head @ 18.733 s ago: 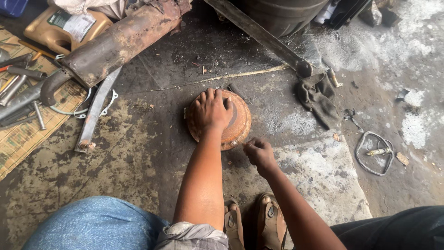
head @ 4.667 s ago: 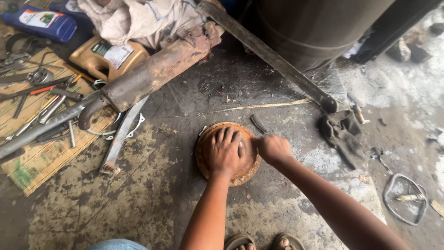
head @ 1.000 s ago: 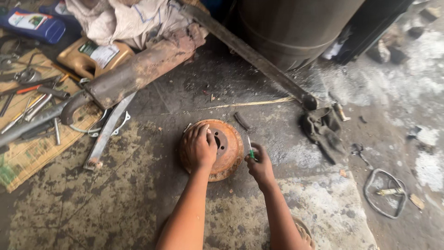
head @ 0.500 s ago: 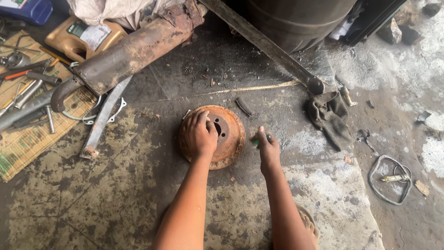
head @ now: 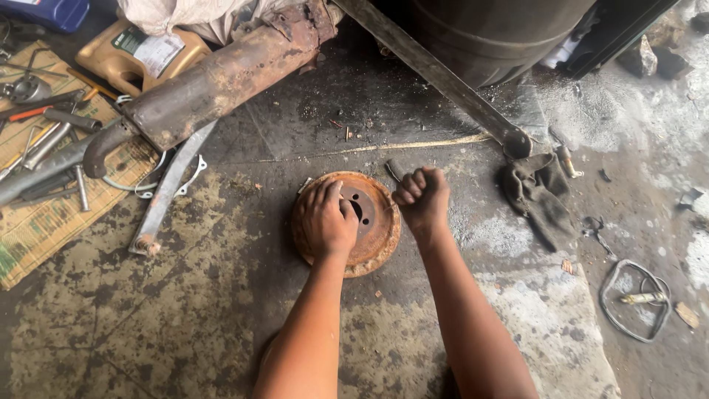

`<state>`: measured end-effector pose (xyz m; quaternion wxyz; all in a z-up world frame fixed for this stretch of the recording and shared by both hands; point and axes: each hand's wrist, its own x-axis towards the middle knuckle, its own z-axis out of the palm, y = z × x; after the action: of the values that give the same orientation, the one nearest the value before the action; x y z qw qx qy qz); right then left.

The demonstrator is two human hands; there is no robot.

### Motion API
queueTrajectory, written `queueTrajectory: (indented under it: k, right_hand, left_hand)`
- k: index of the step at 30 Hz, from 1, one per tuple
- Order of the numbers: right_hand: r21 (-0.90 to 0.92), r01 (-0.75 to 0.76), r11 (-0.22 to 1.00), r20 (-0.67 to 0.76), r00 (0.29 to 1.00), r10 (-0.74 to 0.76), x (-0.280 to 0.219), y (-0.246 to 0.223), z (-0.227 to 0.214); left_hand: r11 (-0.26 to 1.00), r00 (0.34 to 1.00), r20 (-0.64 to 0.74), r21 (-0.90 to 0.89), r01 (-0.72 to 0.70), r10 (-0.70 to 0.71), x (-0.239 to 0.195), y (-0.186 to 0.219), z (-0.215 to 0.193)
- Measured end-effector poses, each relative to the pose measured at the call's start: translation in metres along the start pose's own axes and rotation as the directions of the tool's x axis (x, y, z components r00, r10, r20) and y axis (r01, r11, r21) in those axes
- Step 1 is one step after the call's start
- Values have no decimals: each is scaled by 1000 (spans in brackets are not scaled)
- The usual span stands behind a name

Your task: The person scrubs the surface of a rusty brake drum using a small metal tool. They hold the drum steady with one hand while scraping the rust off the face and edges with the other hand.

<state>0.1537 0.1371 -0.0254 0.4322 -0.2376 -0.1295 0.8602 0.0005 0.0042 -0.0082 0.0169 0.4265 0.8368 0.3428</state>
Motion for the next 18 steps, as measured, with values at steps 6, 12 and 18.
queueTrajectory:
  k: [6, 12, 18]
  right_hand:
    - [27, 10, 1000, -118, 993, -6, 18, 7, -6]
    - [1, 48, 999, 49, 998, -48, 12, 9, -7]
    - [-58, 42, 997, -100, 994, -47, 20, 16, -15]
  left_hand:
    - [999, 998, -67, -41, -7, 4, -4, -5, 4]
    - [993, 998, -1, -105, 61, -61, -5, -3, 5]
    - [998, 999, 2, 27, 49, -49, -3, 1, 4]
